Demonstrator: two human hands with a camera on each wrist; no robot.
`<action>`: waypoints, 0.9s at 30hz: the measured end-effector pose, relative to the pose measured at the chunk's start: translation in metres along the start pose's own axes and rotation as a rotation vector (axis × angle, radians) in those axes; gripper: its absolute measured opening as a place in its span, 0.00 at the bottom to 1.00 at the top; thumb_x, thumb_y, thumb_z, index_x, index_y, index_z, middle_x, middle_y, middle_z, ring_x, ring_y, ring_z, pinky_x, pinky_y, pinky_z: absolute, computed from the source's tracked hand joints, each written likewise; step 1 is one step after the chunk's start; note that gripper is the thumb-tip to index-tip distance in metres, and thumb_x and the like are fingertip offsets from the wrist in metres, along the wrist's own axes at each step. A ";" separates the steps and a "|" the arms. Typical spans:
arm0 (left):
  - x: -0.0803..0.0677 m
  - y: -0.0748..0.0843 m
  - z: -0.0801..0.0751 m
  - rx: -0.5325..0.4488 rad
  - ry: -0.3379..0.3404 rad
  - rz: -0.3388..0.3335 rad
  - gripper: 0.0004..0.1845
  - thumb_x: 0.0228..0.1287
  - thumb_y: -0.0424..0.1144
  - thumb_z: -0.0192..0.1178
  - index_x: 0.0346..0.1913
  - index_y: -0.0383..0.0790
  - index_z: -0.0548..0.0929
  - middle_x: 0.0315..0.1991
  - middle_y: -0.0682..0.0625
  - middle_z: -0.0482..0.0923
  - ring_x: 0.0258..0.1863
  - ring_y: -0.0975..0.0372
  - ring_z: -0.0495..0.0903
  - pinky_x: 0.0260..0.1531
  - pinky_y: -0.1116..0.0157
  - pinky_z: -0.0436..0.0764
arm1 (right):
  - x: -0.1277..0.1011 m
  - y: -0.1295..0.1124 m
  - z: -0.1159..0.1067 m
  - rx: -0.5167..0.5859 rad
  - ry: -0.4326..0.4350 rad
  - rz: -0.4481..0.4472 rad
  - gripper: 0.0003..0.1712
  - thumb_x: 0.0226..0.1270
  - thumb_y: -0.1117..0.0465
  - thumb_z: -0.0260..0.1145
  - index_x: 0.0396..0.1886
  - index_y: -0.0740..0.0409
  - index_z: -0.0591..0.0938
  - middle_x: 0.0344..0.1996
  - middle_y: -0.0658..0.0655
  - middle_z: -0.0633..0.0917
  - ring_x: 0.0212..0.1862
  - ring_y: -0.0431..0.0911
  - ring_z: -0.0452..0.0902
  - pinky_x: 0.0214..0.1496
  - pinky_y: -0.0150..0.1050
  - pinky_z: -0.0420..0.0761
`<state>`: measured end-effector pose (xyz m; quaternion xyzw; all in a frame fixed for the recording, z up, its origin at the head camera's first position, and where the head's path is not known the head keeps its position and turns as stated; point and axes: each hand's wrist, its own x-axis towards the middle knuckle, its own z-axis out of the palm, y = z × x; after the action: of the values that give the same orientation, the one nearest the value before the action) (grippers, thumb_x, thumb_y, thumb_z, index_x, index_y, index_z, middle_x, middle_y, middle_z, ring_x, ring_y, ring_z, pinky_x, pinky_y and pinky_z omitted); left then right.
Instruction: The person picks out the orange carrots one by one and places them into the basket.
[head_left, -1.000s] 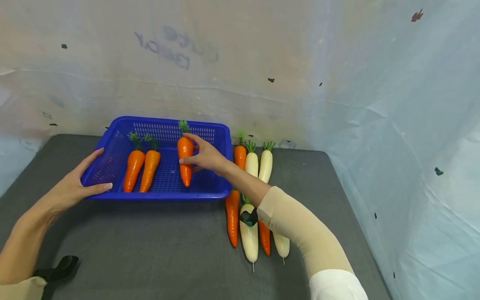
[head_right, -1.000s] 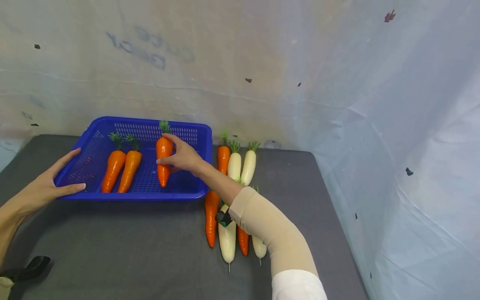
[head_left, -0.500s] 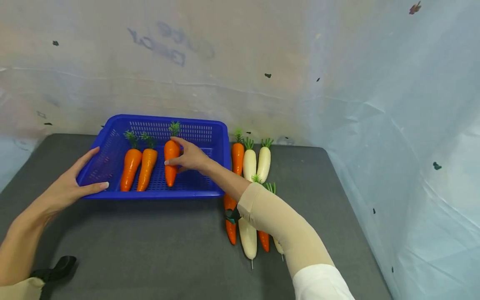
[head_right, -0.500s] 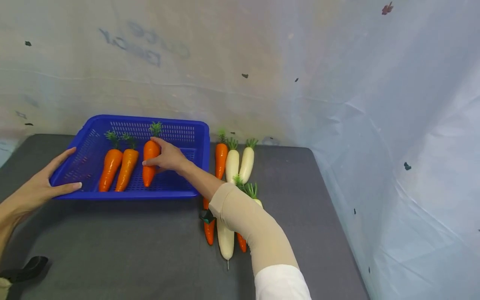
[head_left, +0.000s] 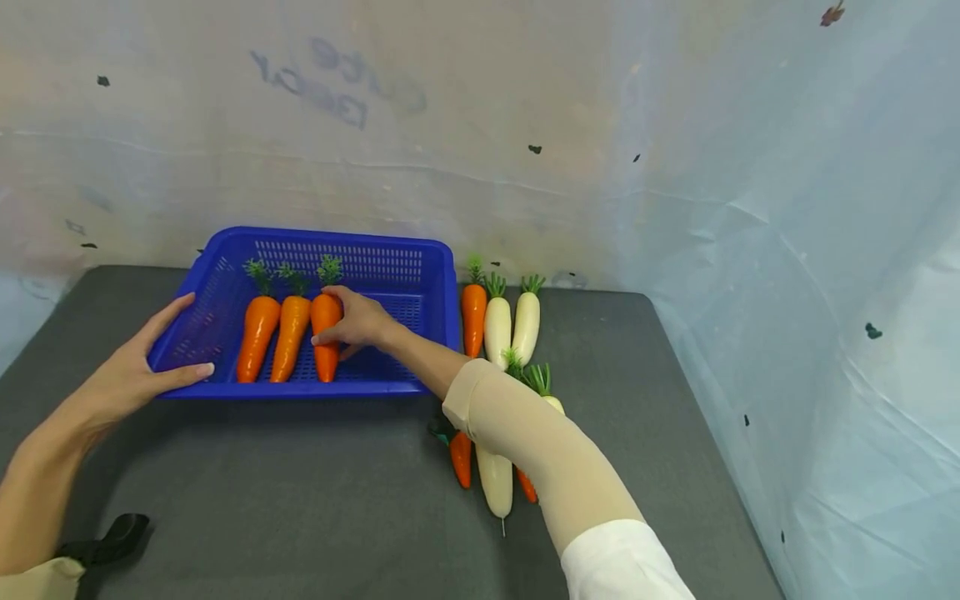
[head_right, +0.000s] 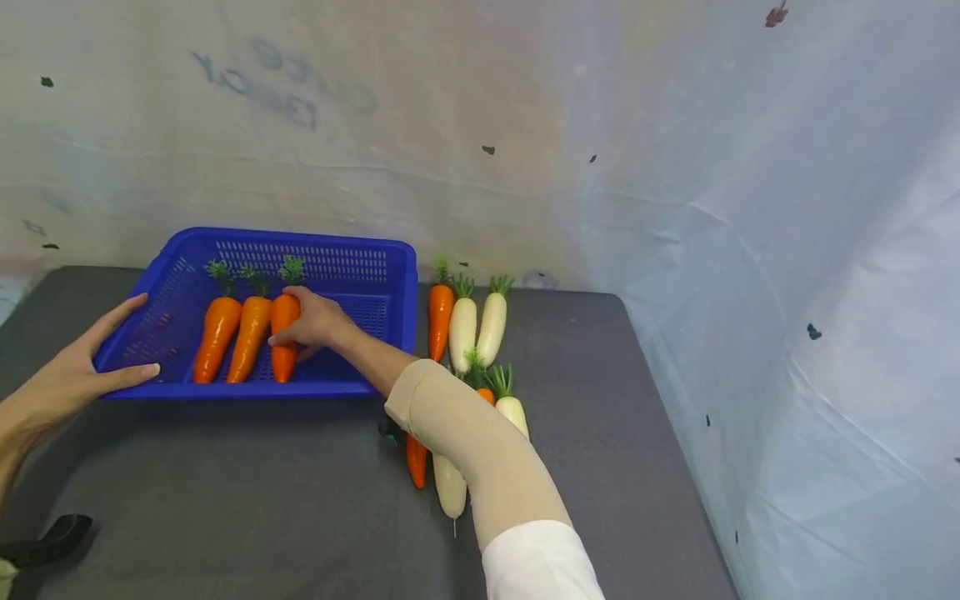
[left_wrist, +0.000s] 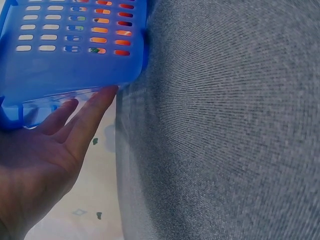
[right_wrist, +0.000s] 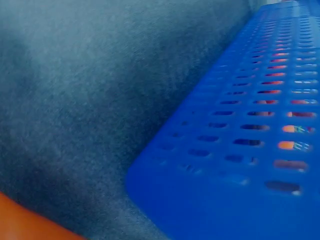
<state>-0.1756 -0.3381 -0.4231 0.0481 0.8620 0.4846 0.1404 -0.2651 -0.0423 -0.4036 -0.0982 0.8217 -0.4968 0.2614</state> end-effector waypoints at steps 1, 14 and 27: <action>0.000 0.000 0.000 0.000 -0.001 0.001 0.51 0.72 0.45 0.59 0.75 0.75 0.29 0.76 0.28 0.24 0.65 0.20 0.45 0.54 0.21 0.50 | 0.001 0.000 0.001 -0.010 0.003 0.002 0.49 0.57 0.65 0.77 0.76 0.44 0.64 0.57 0.56 0.76 0.42 0.48 0.83 0.37 0.50 0.88; 0.000 -0.001 0.001 0.001 -0.002 0.010 0.51 0.72 0.44 0.59 0.76 0.75 0.29 0.76 0.27 0.25 0.64 0.21 0.48 0.52 0.21 0.53 | 0.005 0.006 0.003 0.043 -0.078 -0.024 0.50 0.58 0.70 0.74 0.78 0.46 0.62 0.61 0.65 0.77 0.45 0.49 0.84 0.41 0.45 0.87; 0.000 -0.002 0.002 0.017 0.011 0.010 0.51 0.71 0.44 0.60 0.76 0.75 0.29 0.76 0.28 0.25 0.64 0.21 0.47 0.54 0.21 0.50 | -0.004 0.001 -0.015 -0.065 -0.041 -0.073 0.46 0.61 0.67 0.74 0.77 0.47 0.64 0.61 0.67 0.76 0.41 0.57 0.87 0.44 0.43 0.86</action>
<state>-0.1745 -0.3376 -0.4255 0.0510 0.8667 0.4781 0.1330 -0.2693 -0.0287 -0.3976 -0.1469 0.8278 -0.4768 0.2565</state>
